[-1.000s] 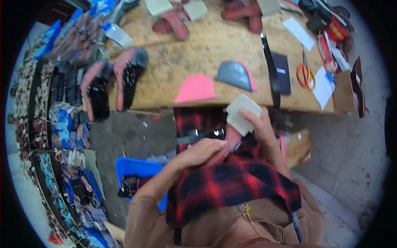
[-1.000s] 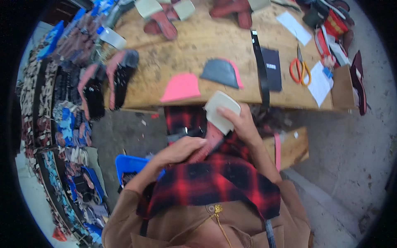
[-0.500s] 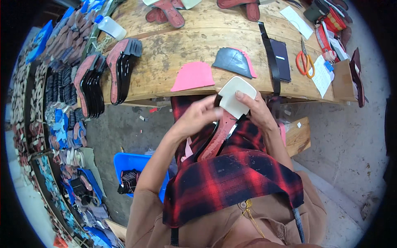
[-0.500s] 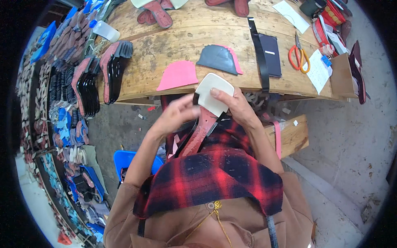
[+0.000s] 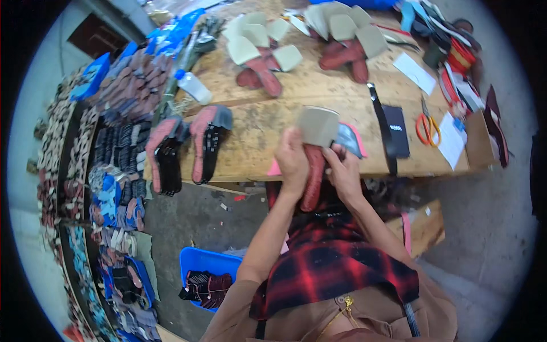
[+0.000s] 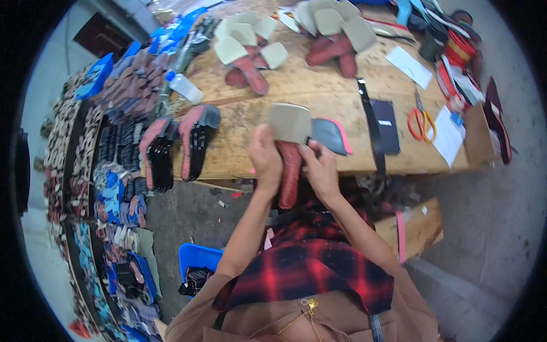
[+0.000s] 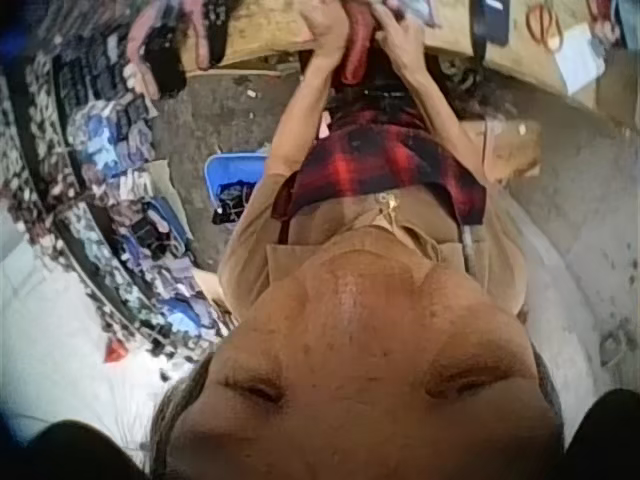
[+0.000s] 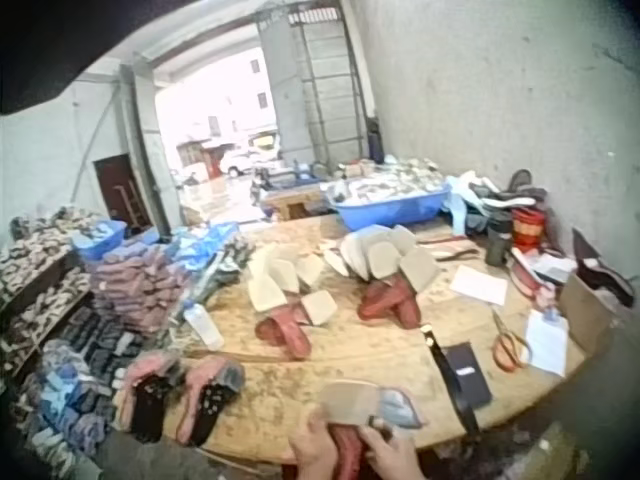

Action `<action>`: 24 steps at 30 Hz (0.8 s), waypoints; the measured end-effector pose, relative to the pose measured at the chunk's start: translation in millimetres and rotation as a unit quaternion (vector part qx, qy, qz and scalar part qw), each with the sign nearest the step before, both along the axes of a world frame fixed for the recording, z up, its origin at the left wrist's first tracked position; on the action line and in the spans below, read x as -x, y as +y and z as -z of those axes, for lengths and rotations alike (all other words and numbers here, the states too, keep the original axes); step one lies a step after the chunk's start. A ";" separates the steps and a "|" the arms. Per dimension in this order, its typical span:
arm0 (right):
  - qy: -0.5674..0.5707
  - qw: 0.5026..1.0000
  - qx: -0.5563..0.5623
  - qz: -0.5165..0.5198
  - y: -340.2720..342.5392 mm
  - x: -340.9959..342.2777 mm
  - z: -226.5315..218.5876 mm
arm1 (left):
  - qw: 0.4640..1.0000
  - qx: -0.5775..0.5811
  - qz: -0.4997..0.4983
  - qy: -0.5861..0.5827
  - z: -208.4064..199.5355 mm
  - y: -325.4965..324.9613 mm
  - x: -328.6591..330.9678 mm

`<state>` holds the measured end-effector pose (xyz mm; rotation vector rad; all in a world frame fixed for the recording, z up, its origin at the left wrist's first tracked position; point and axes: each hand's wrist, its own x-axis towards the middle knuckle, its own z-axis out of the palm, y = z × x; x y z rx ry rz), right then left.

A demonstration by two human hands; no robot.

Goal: The person assembles slipper sandals by hand at a wooden workbench. They repeatedly pick up a red sole and a white insole, align them, and press the edges together to bond them. The person handles the components one at a time, occasionally turning the assembled units over to inspect the fit.

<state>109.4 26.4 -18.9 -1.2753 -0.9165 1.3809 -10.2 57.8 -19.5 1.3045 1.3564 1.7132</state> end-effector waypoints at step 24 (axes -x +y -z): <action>-0.032 0.998 0.038 -0.046 -11.1 6.1 42.8 | 0.993 0.064 0.019 -0.099 46.3 19.3 10.6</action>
